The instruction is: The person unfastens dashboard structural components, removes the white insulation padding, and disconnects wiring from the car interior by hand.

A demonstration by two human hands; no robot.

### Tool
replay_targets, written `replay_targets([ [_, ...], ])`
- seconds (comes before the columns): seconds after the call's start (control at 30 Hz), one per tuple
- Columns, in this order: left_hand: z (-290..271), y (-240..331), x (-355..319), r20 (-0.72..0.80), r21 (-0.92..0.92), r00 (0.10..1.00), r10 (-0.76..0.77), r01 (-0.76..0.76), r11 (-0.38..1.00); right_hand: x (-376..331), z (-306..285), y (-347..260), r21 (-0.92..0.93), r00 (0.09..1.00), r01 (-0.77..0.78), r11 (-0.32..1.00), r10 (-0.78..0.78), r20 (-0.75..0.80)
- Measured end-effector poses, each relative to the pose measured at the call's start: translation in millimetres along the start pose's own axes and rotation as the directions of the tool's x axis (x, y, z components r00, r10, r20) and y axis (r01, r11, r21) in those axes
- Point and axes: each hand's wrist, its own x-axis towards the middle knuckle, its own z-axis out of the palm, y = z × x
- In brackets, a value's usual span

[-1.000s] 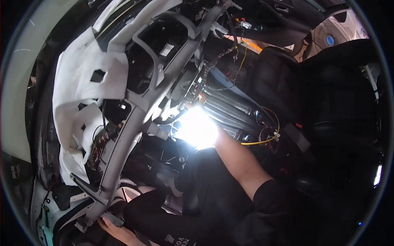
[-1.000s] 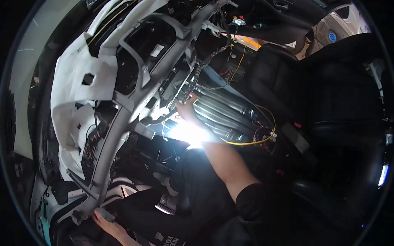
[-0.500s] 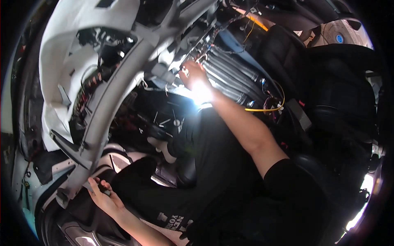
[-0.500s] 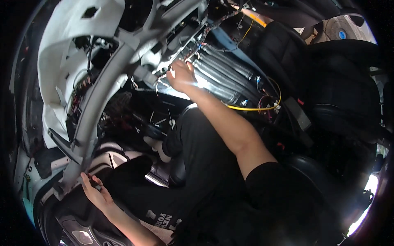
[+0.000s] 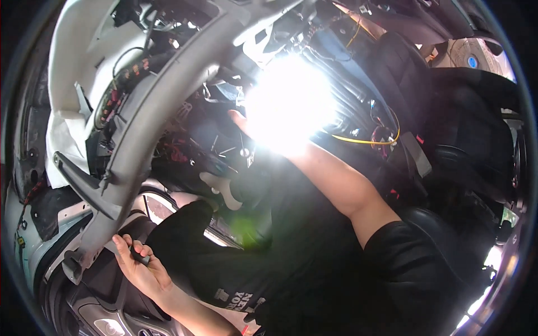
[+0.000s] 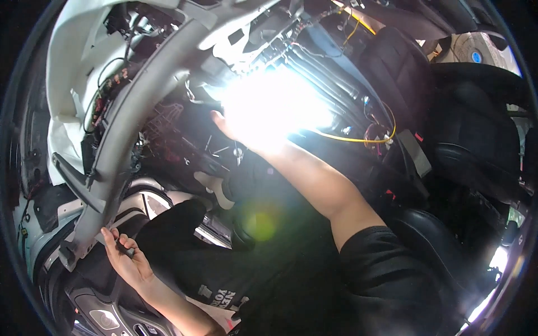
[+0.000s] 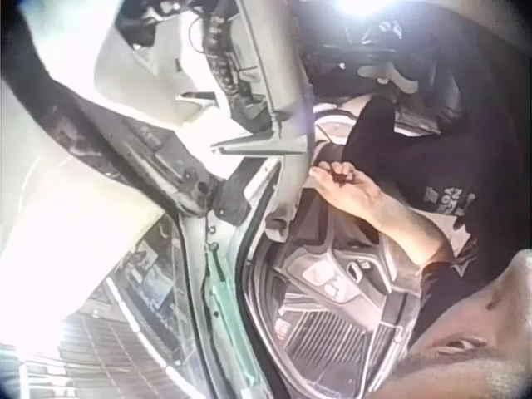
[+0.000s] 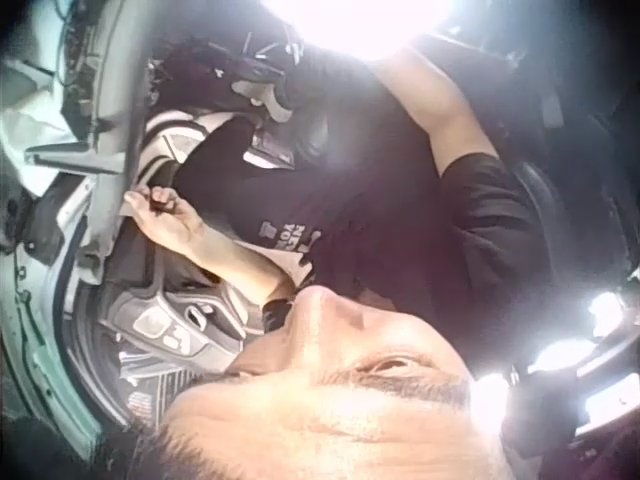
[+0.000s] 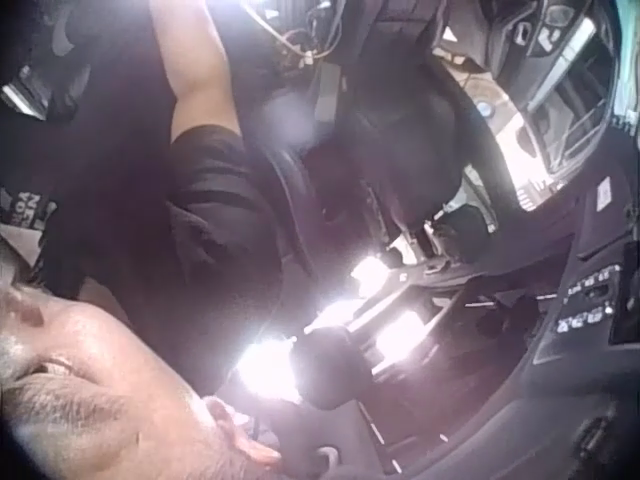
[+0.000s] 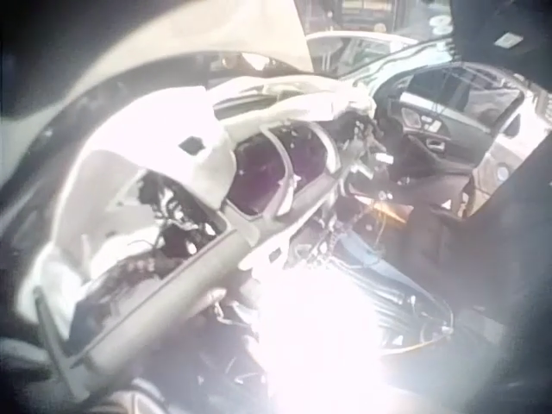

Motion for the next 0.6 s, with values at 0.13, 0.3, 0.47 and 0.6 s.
replay_targets([
  [0.13,8,-3,-4,0.001,0.007,1.000,-0.014,0.014,1.000,5,30,27,-0.154,0.938,-0.018,0.988,-0.037,-0.346],
  [0.3,10,-6,-2,-0.028,0.005,0.999,-0.022,0.022,1.000,2,19,16,0.140,0.961,-0.209,0.968,0.229,-0.152],
  [0.47,-6,-5,5,-0.032,0.057,0.999,-0.010,0.012,0.998,-6,18,-8,0.554,0.971,-0.236,0.798,0.164,0.177],
  [0.6,2,-7,-3,0.005,0.111,1.000,0.023,-0.023,0.994,7,72,2,0.599,0.865,-0.193,0.777,0.423,-0.270],
])
